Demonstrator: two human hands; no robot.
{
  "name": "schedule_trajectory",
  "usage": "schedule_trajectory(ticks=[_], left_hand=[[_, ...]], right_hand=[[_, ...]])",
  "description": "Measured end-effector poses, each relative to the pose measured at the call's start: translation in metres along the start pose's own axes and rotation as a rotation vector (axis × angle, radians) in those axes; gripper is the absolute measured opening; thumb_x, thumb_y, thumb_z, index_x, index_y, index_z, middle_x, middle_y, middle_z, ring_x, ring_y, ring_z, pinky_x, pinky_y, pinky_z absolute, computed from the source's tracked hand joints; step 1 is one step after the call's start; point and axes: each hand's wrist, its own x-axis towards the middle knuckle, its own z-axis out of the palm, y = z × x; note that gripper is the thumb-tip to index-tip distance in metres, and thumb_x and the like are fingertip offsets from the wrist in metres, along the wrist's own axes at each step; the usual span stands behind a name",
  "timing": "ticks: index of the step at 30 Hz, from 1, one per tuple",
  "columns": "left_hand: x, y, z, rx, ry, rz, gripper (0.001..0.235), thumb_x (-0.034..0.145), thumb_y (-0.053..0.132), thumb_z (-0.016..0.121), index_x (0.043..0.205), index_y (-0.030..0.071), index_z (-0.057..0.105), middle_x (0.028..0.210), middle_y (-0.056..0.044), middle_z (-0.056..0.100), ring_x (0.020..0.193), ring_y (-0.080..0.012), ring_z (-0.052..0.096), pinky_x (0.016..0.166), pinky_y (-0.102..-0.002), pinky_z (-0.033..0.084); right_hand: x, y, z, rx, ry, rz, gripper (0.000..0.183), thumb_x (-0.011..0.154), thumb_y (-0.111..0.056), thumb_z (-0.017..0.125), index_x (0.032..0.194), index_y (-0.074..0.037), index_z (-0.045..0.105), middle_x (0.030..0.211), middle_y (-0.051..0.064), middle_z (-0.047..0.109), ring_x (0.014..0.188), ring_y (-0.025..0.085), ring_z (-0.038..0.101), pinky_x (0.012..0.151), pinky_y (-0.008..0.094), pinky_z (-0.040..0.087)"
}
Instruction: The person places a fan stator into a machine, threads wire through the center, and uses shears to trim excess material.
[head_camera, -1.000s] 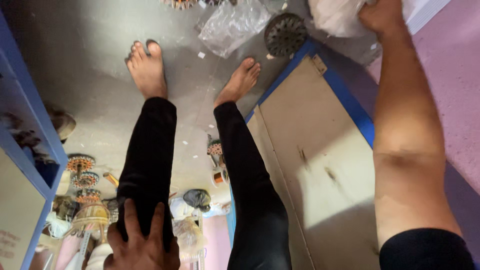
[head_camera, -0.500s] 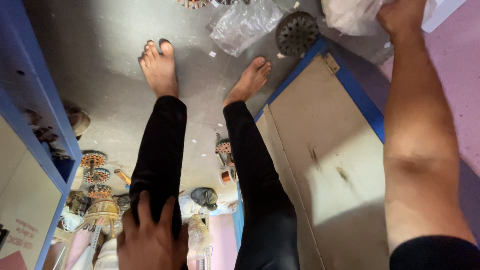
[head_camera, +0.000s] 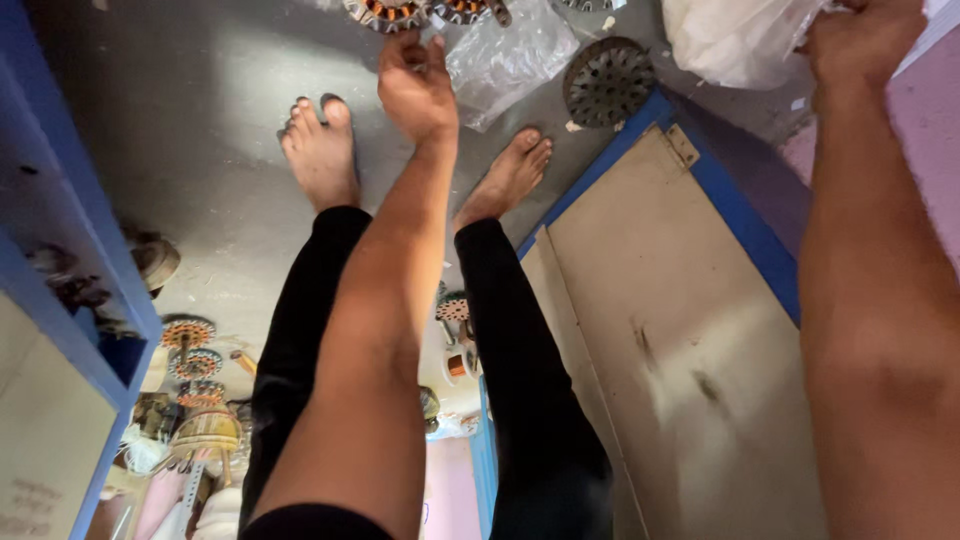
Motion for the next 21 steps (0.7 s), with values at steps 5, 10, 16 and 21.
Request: schedule_trajectory(ticks=[5,10,16,21], left_hand=[[0.001,-0.030,0.050,-0.079,0.223,-0.236,0.039,0.067,0.018,0.092,0.087,0.003,0.062,0.074,-0.002,0.058,0.066,-0.0180,0.056,0.067,-0.034,0.053],[0.013,-0.043,0.069,-0.092,0.219,-0.294,0.032,0.070,0.012,0.089,0.086,0.002,0.063,0.070,-0.004,0.064,0.065,-0.0184,0.059,0.066,-0.033,0.053],[0.026,-0.056,0.056,-0.043,0.112,-0.273,0.021,0.075,0.009,0.086,0.084,0.005,0.068,0.071,-0.004,0.072,0.065,-0.0162,0.066,0.066,-0.031,0.053],[0.007,-0.084,0.032,-0.169,-0.033,-0.048,0.019,0.080,0.004,0.084,0.087,0.004,0.066,0.074,-0.004,0.069,0.066,-0.0135,0.063,0.064,-0.028,0.052]], right_hand=[[-0.012,-0.024,-0.012,0.386,-0.069,0.371,0.030,0.087,0.010,0.066,0.113,-0.005,0.070,0.112,0.011,0.074,0.090,0.021,0.081,0.074,0.037,0.066],[-0.015,-0.056,-0.037,0.690,-0.129,0.564,0.024,0.094,0.003,0.071,0.116,-0.002,0.067,0.113,0.012,0.070,0.096,0.024,0.077,0.077,0.037,0.066],[-0.022,-0.095,-0.062,0.714,-0.195,0.582,0.022,0.097,0.007,0.075,0.117,0.003,0.067,0.116,0.016,0.073,0.102,0.025,0.080,0.083,0.038,0.067],[-0.026,-0.123,-0.085,0.730,-0.169,0.663,0.021,0.092,0.009,0.077,0.110,0.007,0.066,0.111,0.016,0.074,0.095,0.025,0.081,0.078,0.037,0.067]])
